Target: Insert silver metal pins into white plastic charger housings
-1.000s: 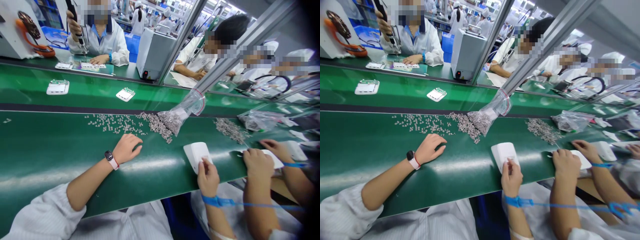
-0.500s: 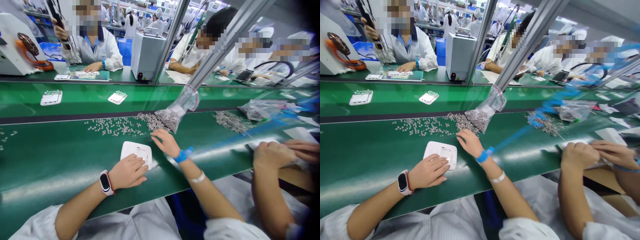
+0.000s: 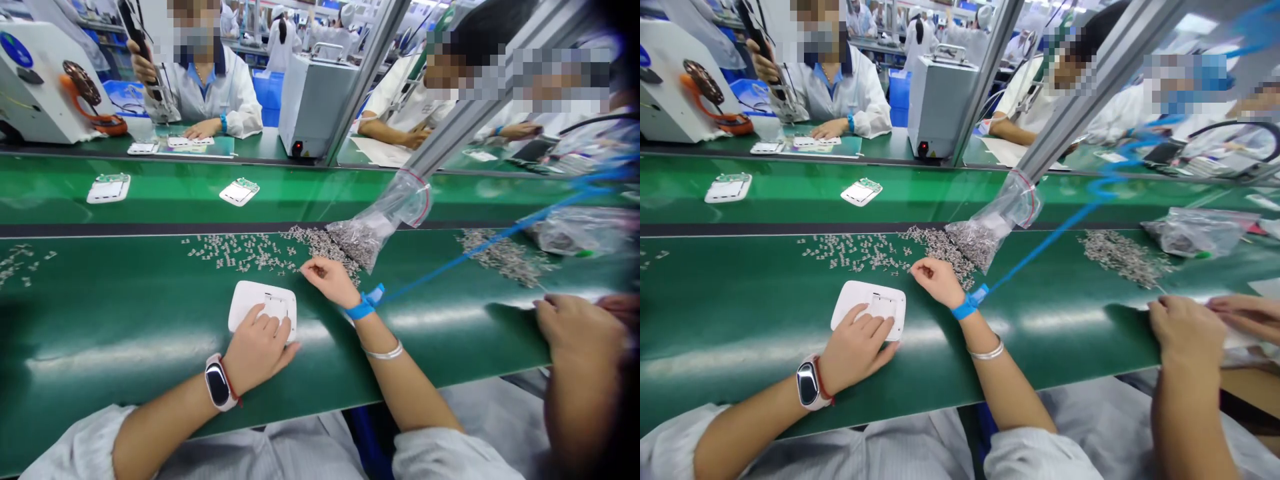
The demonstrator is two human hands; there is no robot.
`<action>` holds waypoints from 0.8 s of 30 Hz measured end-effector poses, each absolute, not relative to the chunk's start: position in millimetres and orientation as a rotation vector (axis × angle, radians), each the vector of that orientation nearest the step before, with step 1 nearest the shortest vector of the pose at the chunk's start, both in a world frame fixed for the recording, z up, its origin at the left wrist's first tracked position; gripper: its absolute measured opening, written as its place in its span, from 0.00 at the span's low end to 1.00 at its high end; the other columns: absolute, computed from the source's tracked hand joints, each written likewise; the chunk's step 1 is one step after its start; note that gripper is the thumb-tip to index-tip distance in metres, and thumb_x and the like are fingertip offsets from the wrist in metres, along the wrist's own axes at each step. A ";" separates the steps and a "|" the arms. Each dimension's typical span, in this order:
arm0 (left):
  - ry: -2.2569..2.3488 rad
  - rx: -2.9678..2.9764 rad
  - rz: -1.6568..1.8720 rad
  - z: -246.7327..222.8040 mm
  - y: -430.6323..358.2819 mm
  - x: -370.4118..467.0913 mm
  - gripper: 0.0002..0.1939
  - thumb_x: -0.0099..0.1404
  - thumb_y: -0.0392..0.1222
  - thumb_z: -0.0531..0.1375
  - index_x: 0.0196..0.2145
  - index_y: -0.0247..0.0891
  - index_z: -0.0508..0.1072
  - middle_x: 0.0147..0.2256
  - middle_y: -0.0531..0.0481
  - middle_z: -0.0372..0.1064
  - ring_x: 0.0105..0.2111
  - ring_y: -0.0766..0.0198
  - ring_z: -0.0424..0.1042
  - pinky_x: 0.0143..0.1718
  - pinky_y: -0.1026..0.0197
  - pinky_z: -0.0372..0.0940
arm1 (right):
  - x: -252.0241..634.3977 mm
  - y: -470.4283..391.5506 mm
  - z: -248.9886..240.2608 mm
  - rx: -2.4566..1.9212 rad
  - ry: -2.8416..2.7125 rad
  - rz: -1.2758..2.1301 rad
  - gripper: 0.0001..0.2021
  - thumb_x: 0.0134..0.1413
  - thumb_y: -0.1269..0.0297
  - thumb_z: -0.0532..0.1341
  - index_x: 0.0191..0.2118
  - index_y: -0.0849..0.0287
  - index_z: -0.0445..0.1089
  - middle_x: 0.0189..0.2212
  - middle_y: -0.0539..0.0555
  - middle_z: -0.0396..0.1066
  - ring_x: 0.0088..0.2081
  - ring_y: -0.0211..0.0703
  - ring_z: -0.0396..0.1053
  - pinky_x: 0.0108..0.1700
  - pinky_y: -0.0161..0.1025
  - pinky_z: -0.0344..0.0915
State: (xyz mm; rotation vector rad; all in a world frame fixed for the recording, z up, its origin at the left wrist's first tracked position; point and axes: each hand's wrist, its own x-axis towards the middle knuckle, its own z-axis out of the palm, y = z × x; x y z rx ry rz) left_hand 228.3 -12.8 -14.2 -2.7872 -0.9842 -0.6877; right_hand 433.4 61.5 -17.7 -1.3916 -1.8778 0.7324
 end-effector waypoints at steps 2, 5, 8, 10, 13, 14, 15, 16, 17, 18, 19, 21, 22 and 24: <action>-1.000 -2.784 -0.733 -9.1 -9.6 225.1 0.18 0.65 0.49 0.48 0.34 0.32 0.71 0.22 0.47 0.68 0.23 0.60 0.67 0.34 0.54 0.62 | 418.7 49.8 -10.6 -1.274 -1.622 1.088 0.08 0.52 0.61 0.58 0.30 0.61 0.66 0.21 0.50 0.67 0.22 0.35 0.65 0.25 0.34 0.64; -1.149 -2.795 -0.890 1.5 2.1 215.2 0.17 0.65 0.48 0.49 0.32 0.34 0.71 0.23 0.48 0.70 0.23 0.61 0.68 0.28 0.58 0.60 | 395.2 31.4 -2.9 -1.079 -1.454 1.382 0.10 0.49 0.58 0.60 0.29 0.60 0.65 0.23 0.50 0.68 0.23 0.35 0.66 0.26 0.35 0.66; -1.322 -2.900 -1.098 10.6 15.5 204.0 0.13 0.66 0.45 0.51 0.35 0.36 0.70 0.31 0.49 0.73 0.30 0.64 0.71 0.33 0.60 0.61 | 380.6 21.4 0.2 -0.966 -1.459 1.339 0.08 0.50 0.60 0.61 0.29 0.60 0.66 0.24 0.50 0.67 0.25 0.34 0.65 0.28 0.34 0.64; -1.343 -3.000 -1.187 13.8 21.8 198.5 0.11 0.66 0.43 0.51 0.34 0.36 0.70 0.33 0.51 0.73 0.33 0.66 0.71 0.34 0.62 0.60 | 377.7 20.6 0.3 -0.931 -1.516 1.263 0.07 0.51 0.61 0.60 0.29 0.60 0.67 0.25 0.50 0.65 0.27 0.34 0.64 0.29 0.34 0.63; -1.274 -3.066 -1.176 15.2 26.6 194.4 0.09 0.66 0.41 0.52 0.34 0.37 0.70 0.34 0.51 0.72 0.34 0.66 0.70 0.35 0.62 0.59 | 379.5 22.7 0.0 -0.921 -1.648 1.177 0.05 0.52 0.63 0.59 0.31 0.60 0.68 0.27 0.51 0.64 0.30 0.36 0.63 0.31 0.35 0.63; -1.227 -3.077 -1.126 15.1 27.5 193.9 0.09 0.66 0.41 0.52 0.34 0.37 0.70 0.34 0.51 0.72 0.35 0.65 0.70 0.36 0.61 0.58 | 380.5 23.2 0.3 -0.924 -1.697 1.135 0.05 0.53 0.64 0.59 0.32 0.60 0.68 0.28 0.52 0.65 0.30 0.36 0.63 0.33 0.36 0.63; -1.179 -3.079 -1.065 14.9 28.3 193.6 0.09 0.66 0.41 0.51 0.35 0.37 0.70 0.34 0.50 0.72 0.35 0.64 0.69 0.36 0.61 0.58 | 381.1 23.3 0.7 -0.931 -1.747 1.078 0.04 0.53 0.65 0.58 0.32 0.60 0.68 0.29 0.52 0.65 0.31 0.37 0.64 0.34 0.36 0.63; -1.141 -3.069 -1.004 14.5 28.9 193.2 0.10 0.66 0.41 0.51 0.35 0.37 0.70 0.34 0.50 0.72 0.35 0.64 0.69 0.36 0.60 0.57 | 381.4 23.1 1.1 -0.938 -1.797 1.014 0.03 0.53 0.67 0.58 0.31 0.60 0.67 0.29 0.52 0.65 0.32 0.37 0.64 0.35 0.37 0.63; -1.114 -3.052 -0.952 14.1 29.4 192.8 0.10 0.66 0.41 0.51 0.35 0.36 0.70 0.34 0.50 0.72 0.34 0.64 0.69 0.36 0.60 0.57 | 381.4 22.8 1.4 -0.946 -1.844 0.949 0.03 0.54 0.68 0.57 0.31 0.60 0.67 0.29 0.53 0.65 0.32 0.37 0.64 0.36 0.37 0.62; -1.100 -3.028 -0.917 13.6 29.8 192.0 0.11 0.66 0.41 0.50 0.35 0.36 0.70 0.34 0.50 0.72 0.34 0.63 0.69 0.35 0.59 0.56 | 381.2 22.4 1.4 -0.953 -1.888 0.888 0.04 0.54 0.68 0.57 0.30 0.60 0.67 0.29 0.53 0.66 0.32 0.37 0.64 0.36 0.37 0.62; -1.094 -2.997 -0.902 13.0 30.0 190.8 0.11 0.67 0.41 0.50 0.35 0.36 0.70 0.34 0.50 0.72 0.34 0.63 0.68 0.35 0.59 0.56 | 381.0 22.0 1.0 -0.959 -1.927 0.830 0.04 0.55 0.69 0.56 0.30 0.60 0.66 0.29 0.53 0.66 0.33 0.38 0.64 0.36 0.37 0.62; -1.051 -2.963 -0.883 11.1 29.8 187.1 0.11 0.67 0.41 0.50 0.37 0.36 0.70 0.33 0.50 0.72 0.33 0.64 0.69 0.37 0.58 0.56 | 380.4 21.8 -1.8 -0.978 -1.991 0.740 0.05 0.56 0.69 0.54 0.31 0.60 0.65 0.31 0.54 0.65 0.35 0.39 0.64 0.37 0.38 0.62; -0.978 -2.984 -0.867 9.6 29.3 184.9 0.11 0.66 0.41 0.50 0.38 0.36 0.70 0.33 0.50 0.72 0.33 0.64 0.69 0.38 0.58 0.57 | 380.2 22.0 -4.1 -0.988 -2.018 0.713 0.05 0.56 0.69 0.54 0.31 0.60 0.65 0.32 0.55 0.65 0.36 0.39 0.64 0.38 0.38 0.63; -0.729 -3.086 -0.807 5.5 27.8 180.8 0.11 0.66 0.41 0.50 0.40 0.36 0.69 0.32 0.50 0.72 0.32 0.65 0.69 0.41 0.57 0.57 | 379.5 22.7 -9.7 -0.997 -2.077 0.698 0.05 0.56 0.69 0.53 0.31 0.59 0.65 0.35 0.56 0.65 0.38 0.40 0.64 0.40 0.39 0.63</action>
